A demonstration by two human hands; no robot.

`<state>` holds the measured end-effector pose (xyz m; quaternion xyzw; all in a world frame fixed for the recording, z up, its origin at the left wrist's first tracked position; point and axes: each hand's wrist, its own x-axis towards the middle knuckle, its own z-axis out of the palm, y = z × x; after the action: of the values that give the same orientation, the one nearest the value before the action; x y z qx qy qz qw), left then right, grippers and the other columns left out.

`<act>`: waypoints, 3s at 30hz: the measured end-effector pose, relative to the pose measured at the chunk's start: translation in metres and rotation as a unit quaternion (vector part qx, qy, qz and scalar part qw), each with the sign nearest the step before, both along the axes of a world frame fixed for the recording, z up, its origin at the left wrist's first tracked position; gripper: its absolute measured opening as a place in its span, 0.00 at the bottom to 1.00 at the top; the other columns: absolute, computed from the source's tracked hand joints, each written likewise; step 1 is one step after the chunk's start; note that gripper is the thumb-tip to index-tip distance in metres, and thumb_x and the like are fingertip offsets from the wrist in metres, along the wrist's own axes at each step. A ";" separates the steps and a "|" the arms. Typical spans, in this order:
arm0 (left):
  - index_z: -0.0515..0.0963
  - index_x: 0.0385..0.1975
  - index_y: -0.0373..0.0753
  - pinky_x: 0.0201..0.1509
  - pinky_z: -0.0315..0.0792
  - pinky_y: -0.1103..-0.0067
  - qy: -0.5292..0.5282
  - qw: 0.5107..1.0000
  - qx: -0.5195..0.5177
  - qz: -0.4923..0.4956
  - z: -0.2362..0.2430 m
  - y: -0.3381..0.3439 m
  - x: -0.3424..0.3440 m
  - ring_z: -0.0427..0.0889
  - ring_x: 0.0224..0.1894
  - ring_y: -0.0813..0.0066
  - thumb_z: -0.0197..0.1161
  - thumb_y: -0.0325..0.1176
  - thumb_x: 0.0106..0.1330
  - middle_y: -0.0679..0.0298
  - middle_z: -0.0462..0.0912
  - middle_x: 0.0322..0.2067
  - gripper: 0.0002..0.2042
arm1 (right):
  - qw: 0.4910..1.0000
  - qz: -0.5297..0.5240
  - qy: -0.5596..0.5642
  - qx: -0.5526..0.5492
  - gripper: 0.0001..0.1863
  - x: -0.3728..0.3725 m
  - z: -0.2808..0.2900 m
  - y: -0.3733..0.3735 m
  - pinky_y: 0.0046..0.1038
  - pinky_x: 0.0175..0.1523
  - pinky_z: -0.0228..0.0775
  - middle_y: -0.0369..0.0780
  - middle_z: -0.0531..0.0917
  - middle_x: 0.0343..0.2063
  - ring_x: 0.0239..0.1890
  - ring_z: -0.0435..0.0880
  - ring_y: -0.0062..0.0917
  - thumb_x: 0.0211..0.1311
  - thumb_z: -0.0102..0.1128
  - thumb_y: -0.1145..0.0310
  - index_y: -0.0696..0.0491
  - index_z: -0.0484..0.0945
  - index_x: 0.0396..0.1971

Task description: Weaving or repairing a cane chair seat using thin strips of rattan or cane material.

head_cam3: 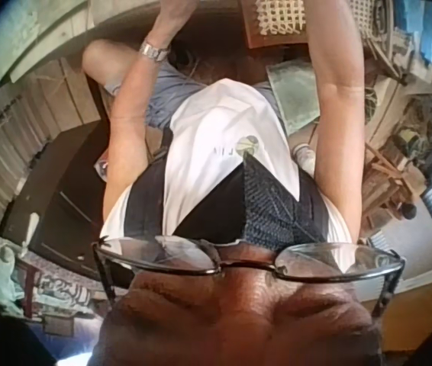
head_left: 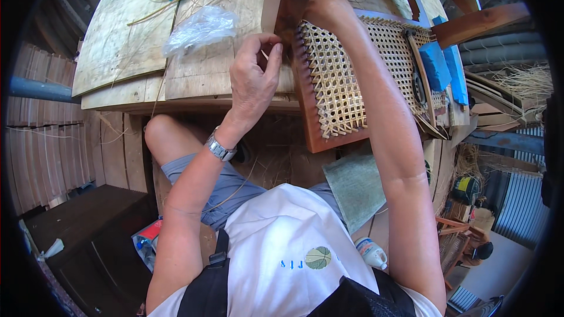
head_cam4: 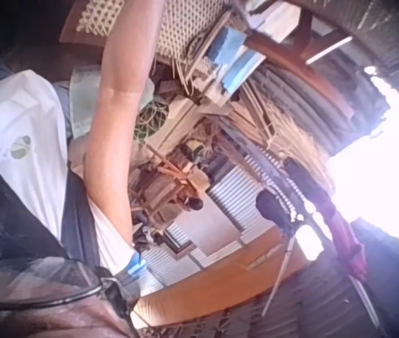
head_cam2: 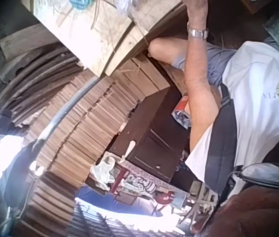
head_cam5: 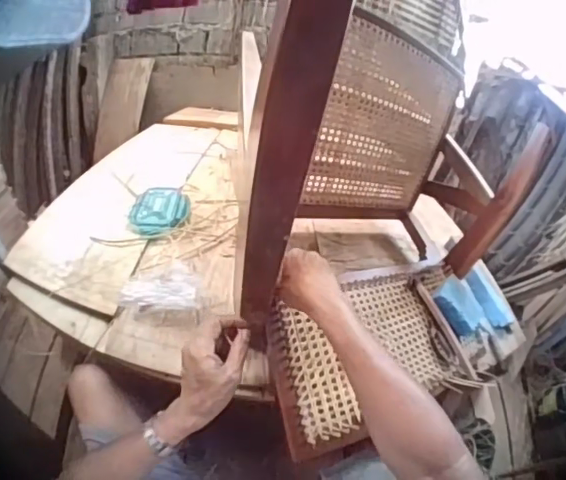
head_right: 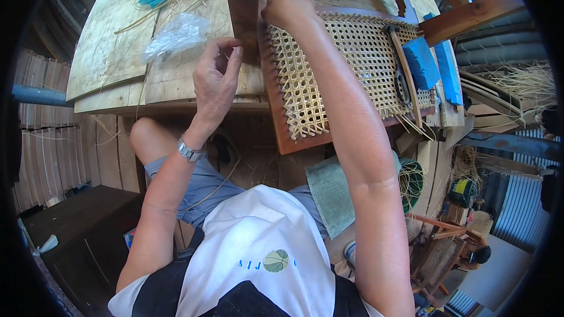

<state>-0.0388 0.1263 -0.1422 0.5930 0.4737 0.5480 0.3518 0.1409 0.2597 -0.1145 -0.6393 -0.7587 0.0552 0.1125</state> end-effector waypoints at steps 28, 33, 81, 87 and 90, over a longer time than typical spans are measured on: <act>0.63 0.65 0.34 0.37 0.75 0.53 0.464 0.885 -0.033 -0.015 0.020 0.027 0.061 0.82 0.29 0.40 0.52 0.32 0.66 0.39 0.80 0.22 0.26 | 0.932 -0.144 0.315 0.111 0.11 0.092 -0.022 -0.180 0.40 0.36 0.69 0.47 0.80 0.28 0.29 0.78 0.43 0.64 0.63 0.64 0.58 0.77 0.33; 0.65 0.65 0.46 0.37 0.74 0.52 0.446 0.894 -0.033 0.003 0.015 0.026 0.061 0.81 0.30 0.38 0.51 0.34 0.69 0.38 0.80 0.23 0.23 | 0.934 -0.175 0.307 0.049 0.20 0.092 -0.017 -0.178 0.41 0.33 0.66 0.48 0.76 0.19 0.25 0.76 0.44 0.60 0.66 0.55 0.59 0.75 0.26; 0.59 0.70 0.53 0.35 0.75 0.55 0.542 0.840 0.015 0.003 0.008 0.022 0.063 0.82 0.29 0.42 0.50 0.28 0.69 0.43 0.80 0.21 0.28 | 0.929 -0.203 0.293 0.101 0.22 0.100 0.009 -0.206 0.39 0.39 0.70 0.46 0.77 0.29 0.31 0.78 0.39 0.58 0.68 0.53 0.60 0.80 0.36; 0.60 0.70 0.49 0.31 0.75 0.57 0.572 0.815 0.083 -0.039 0.004 0.024 0.055 0.82 0.24 0.46 0.52 0.24 0.63 0.44 0.79 0.18 0.31 | 0.925 -0.198 0.299 0.125 0.18 0.103 0.022 -0.230 0.37 0.40 0.68 0.45 0.76 0.31 0.32 0.77 0.37 0.62 0.66 0.59 0.60 0.80 0.39; 0.63 0.65 0.33 0.28 0.76 0.60 0.619 0.777 0.111 -0.031 0.011 0.018 0.061 0.82 0.21 0.48 0.53 0.20 0.57 0.45 0.79 0.16 0.31 | 0.919 -0.206 0.321 0.101 0.15 0.102 0.024 -0.239 0.32 0.38 0.67 0.43 0.76 0.28 0.29 0.76 0.31 0.61 0.67 0.65 0.61 0.81 0.41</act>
<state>0.0225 0.1446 -0.1309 0.8534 0.5068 0.1005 -0.0690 0.2428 0.0203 -0.0901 -0.7147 -0.5347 0.1564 0.4228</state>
